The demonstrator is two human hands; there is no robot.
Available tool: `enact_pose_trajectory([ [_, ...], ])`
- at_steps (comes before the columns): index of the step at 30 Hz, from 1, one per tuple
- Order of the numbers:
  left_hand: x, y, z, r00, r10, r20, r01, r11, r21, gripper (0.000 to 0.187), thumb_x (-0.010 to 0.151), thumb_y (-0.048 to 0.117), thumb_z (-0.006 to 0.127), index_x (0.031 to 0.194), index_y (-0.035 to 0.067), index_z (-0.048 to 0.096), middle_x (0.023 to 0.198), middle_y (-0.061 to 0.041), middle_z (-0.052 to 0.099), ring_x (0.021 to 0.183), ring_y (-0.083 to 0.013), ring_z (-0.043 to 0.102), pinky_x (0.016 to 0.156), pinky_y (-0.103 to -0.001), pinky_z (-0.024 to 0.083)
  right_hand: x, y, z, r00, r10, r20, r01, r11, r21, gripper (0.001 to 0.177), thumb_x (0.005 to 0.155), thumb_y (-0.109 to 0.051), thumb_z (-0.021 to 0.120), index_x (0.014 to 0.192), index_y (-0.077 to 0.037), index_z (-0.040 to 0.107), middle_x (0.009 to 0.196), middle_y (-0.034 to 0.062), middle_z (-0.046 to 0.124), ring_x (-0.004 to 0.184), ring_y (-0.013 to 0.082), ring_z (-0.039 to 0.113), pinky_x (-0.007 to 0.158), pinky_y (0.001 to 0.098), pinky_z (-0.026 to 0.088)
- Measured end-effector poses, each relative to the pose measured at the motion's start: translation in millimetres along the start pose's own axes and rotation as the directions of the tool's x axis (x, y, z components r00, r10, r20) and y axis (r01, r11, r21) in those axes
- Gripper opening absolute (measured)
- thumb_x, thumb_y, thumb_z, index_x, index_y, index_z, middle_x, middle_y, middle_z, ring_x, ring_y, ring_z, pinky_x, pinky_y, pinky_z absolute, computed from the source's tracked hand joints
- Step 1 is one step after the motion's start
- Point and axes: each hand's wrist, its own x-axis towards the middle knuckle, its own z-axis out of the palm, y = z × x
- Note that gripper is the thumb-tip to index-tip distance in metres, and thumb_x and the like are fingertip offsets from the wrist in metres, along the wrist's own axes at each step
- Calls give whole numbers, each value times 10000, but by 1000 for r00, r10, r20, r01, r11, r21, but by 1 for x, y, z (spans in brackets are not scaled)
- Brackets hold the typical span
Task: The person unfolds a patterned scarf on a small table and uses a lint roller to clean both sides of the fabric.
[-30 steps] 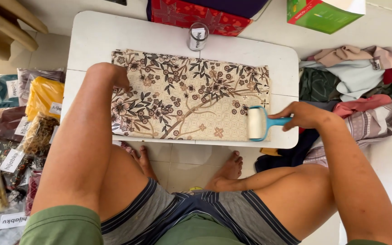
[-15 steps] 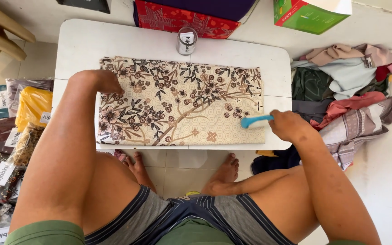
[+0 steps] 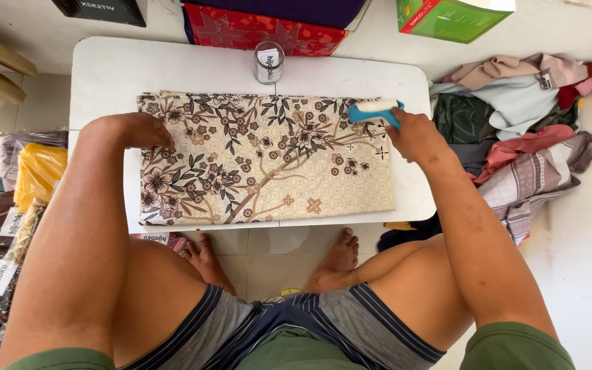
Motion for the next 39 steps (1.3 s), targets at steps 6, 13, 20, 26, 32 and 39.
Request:
enact_pose_trajectory([
  [6,-17,11,-3,1000,-8,0,8,1000,-19,481,935,280,697,1304,-28,716,1255,-315,719,1175,-468,682,969,-601,518,-56,-12,-19,935,118,335,-98,992,-76,430,953,-243,539,1266,-2,708,668,272,738,502,347,734,597,471,630],
  [13,-25,26,1,995,-101,-14,101,957,272,408,983,362,601,1350,232,722,1450,-3,637,1339,-309,600,1132,-544,484,-102,-34,-39,745,302,594,-307,947,-96,369,933,-165,560,1238,-16,705,880,135,702,564,241,623,493,343,558],
  [20,41,-20,4,997,43,-61,-33,987,160,457,921,369,650,1250,80,780,1243,-239,761,1178,-393,714,1025,-557,528,-119,-37,-116,965,86,248,-161,941,297,449,904,-130,597,1324,8,670,734,277,676,430,328,631,444,425,579],
  [26,87,-29,7,944,95,-315,-42,985,170,398,878,434,674,1206,244,796,1220,-211,766,1196,-386,699,1004,-460,568,-120,-51,-171,773,23,-634,362,805,470,391,1059,-125,551,1439,-45,598,687,189,646,394,274,594,390,370,511],
  [32,90,-11,0,904,187,-384,-133,978,162,458,848,342,719,1277,185,748,1247,-167,746,1209,-353,698,1011,-448,581,-12,-7,-174,792,164,-588,-100,985,139,477,1036,-453,528,1447,-230,623,1052,250,732,1019,473,696,922,579,530],
  [39,91,1,18,904,190,-383,-117,972,204,735,906,280,672,1584,194,401,1519,-258,463,1418,-431,459,1089,-617,453,1,-17,-153,736,-67,-674,-194,933,-304,589,926,-413,755,1429,-111,697,1106,281,712,1036,493,672,928,592,479],
])
